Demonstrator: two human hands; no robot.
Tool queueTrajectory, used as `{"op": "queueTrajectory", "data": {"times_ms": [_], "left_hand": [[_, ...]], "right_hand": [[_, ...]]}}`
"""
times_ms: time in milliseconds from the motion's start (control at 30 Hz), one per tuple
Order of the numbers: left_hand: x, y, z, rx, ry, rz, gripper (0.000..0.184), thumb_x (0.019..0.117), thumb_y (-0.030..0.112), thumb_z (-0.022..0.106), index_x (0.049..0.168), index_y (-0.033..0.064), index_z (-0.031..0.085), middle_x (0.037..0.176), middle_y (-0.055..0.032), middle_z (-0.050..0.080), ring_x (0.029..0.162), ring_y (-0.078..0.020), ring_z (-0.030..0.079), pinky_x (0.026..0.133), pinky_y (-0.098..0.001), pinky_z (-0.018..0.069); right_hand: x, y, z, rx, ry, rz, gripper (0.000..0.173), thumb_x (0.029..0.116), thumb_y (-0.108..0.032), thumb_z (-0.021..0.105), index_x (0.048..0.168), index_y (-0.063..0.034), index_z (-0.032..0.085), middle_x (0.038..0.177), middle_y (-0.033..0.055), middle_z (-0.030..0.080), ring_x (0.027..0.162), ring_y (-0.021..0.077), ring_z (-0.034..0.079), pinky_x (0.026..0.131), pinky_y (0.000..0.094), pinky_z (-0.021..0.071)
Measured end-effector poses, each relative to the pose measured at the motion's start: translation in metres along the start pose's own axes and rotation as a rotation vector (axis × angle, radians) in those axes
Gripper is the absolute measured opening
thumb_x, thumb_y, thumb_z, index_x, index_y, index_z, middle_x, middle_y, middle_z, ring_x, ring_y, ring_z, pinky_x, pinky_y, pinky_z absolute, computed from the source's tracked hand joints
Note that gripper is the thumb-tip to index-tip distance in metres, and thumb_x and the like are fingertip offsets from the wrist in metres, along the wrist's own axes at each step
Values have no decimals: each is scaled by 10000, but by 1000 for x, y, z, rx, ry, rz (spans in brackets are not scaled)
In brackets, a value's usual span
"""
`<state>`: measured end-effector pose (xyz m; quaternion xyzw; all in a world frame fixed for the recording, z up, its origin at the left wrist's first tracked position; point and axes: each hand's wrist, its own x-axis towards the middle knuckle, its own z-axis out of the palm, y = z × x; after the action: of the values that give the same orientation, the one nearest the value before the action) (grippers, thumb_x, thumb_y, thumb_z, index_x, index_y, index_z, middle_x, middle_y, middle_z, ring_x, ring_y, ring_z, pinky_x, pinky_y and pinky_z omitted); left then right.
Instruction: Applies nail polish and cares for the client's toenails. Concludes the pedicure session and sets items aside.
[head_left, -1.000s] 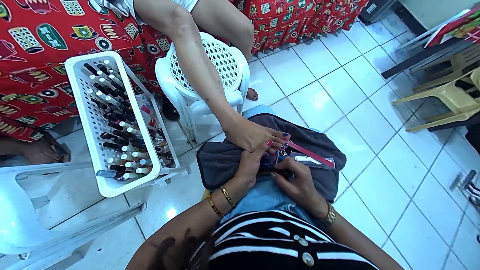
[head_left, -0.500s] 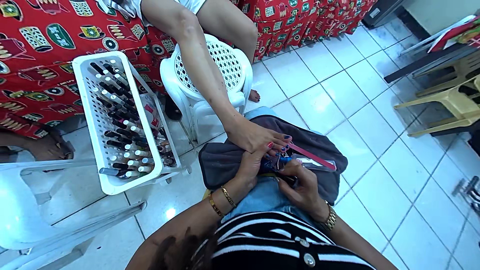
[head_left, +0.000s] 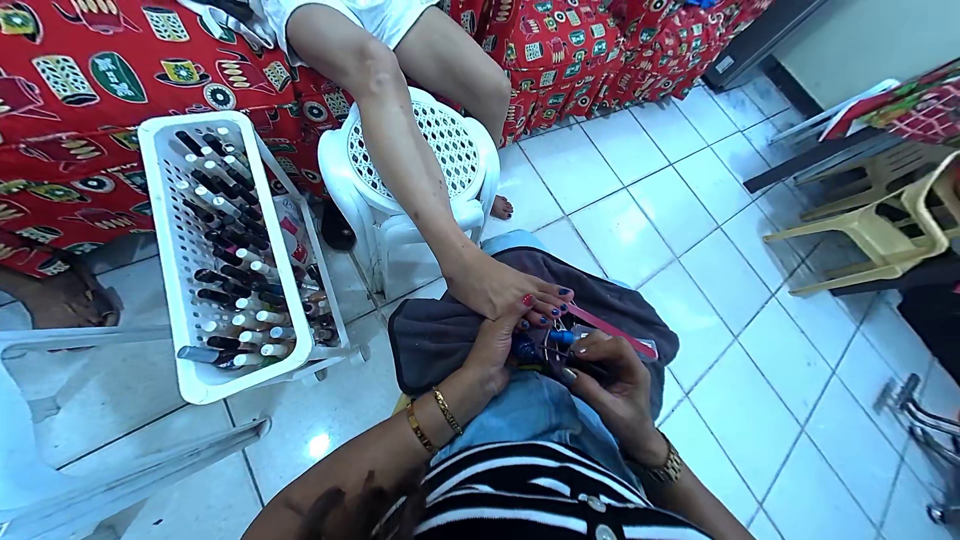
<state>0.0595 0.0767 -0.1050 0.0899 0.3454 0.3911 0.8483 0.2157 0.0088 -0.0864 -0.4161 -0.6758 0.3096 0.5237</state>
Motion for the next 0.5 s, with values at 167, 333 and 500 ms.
{"op": "queueTrajectory", "data": {"times_ms": [167, 333, 500], "left_hand": [[0, 2, 3, -3, -38, -33, 258, 1064, 104, 492, 863, 53, 646, 783, -50, 684, 687, -96, 648, 635, -213, 542], [1, 1, 0, 72, -32, 3, 228, 1024, 28, 536, 819, 53, 633, 715, -31, 649, 648, -89, 622, 644, -212, 540], [2, -1, -2, 117, -37, 60, 211, 994, -24, 539, 813, 47, 623, 715, -33, 648, 661, -93, 625, 663, -221, 544]], "right_hand": [[2, -1, -8, -155, 53, -66, 278, 917, -122, 696, 1157, -249, 636, 1020, -96, 664, 955, 5, 661, 846, 182, 569], [1, 5, -9, -243, 72, -108, 274, 907, -81, 678, 1138, -207, 601, 1066, -45, 710, 1063, 76, 700, 910, 254, 594], [1, 11, -7, -249, 66, -127, 289, 896, -53, 670, 1148, -175, 595, 1053, 2, 712, 1055, 112, 713, 895, 280, 609]]}}
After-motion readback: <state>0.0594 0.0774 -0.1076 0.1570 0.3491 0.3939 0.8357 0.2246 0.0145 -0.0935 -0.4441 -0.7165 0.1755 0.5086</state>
